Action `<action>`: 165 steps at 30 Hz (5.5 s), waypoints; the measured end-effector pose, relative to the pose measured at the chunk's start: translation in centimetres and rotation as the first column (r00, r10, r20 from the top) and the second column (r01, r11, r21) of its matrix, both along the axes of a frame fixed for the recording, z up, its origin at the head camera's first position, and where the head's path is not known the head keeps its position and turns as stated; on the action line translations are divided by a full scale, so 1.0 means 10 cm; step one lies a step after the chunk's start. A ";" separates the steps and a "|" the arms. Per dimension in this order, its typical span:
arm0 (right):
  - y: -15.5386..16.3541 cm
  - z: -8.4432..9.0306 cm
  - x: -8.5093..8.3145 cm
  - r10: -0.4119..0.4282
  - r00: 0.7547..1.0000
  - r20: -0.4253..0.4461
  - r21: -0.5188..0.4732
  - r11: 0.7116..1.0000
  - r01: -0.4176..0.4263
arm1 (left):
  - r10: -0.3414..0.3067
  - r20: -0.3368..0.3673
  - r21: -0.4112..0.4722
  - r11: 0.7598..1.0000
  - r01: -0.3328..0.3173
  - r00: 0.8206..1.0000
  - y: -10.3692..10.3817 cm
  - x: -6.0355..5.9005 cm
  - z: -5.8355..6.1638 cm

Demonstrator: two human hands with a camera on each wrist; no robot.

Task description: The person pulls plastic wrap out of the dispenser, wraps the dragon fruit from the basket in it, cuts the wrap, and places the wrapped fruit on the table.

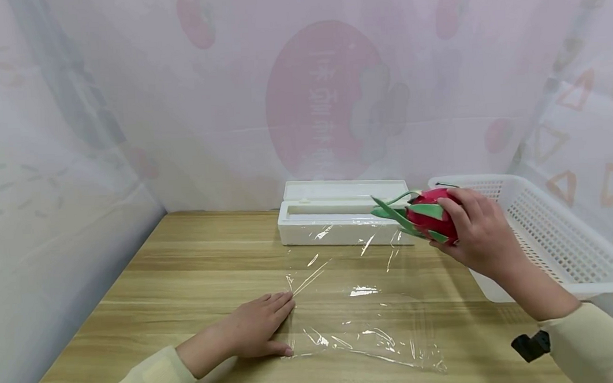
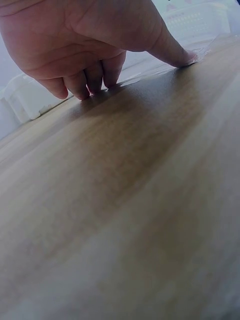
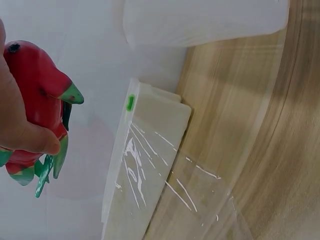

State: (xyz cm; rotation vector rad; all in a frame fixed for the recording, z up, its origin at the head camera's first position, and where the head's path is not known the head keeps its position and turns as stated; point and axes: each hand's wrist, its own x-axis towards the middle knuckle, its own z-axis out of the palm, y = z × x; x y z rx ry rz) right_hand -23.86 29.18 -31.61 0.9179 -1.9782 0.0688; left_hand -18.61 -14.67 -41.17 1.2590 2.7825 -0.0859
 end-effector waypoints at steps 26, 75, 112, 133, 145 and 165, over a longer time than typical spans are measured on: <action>-0.71 -0.41 -0.08 0.113 0.989 0.098 0.051 0.992 -0.119 | -0.004 -0.011 -0.008 1.000 0.004 1.000 -0.01 0.00 -0.02; -1.18 -0.90 -0.20 0.046 0.915 0.400 0.139 0.984 -0.111 | -0.003 0.014 -0.004 1.000 0.003 1.000 0.00 -0.01 -0.02; -1.25 -0.83 -0.19 0.020 0.879 0.476 0.183 0.976 -0.121 | -0.007 -0.012 -0.027 1.000 0.006 1.000 0.01 -0.04 -0.01; -1.21 -0.73 -0.21 0.068 0.862 0.503 0.142 0.977 -0.161 | -0.036 -0.040 -0.033 0.999 0.035 0.999 0.00 -0.06 0.02; -1.01 -0.60 -0.10 0.099 0.865 0.492 0.109 0.979 -0.174 | -0.054 -0.053 -0.028 0.998 0.053 0.997 -0.03 -0.05 0.03; -0.46 -0.74 0.34 0.100 0.890 0.446 0.095 0.983 -0.158 | -0.119 -0.051 0.023 0.993 0.120 0.992 -0.12 0.02 0.03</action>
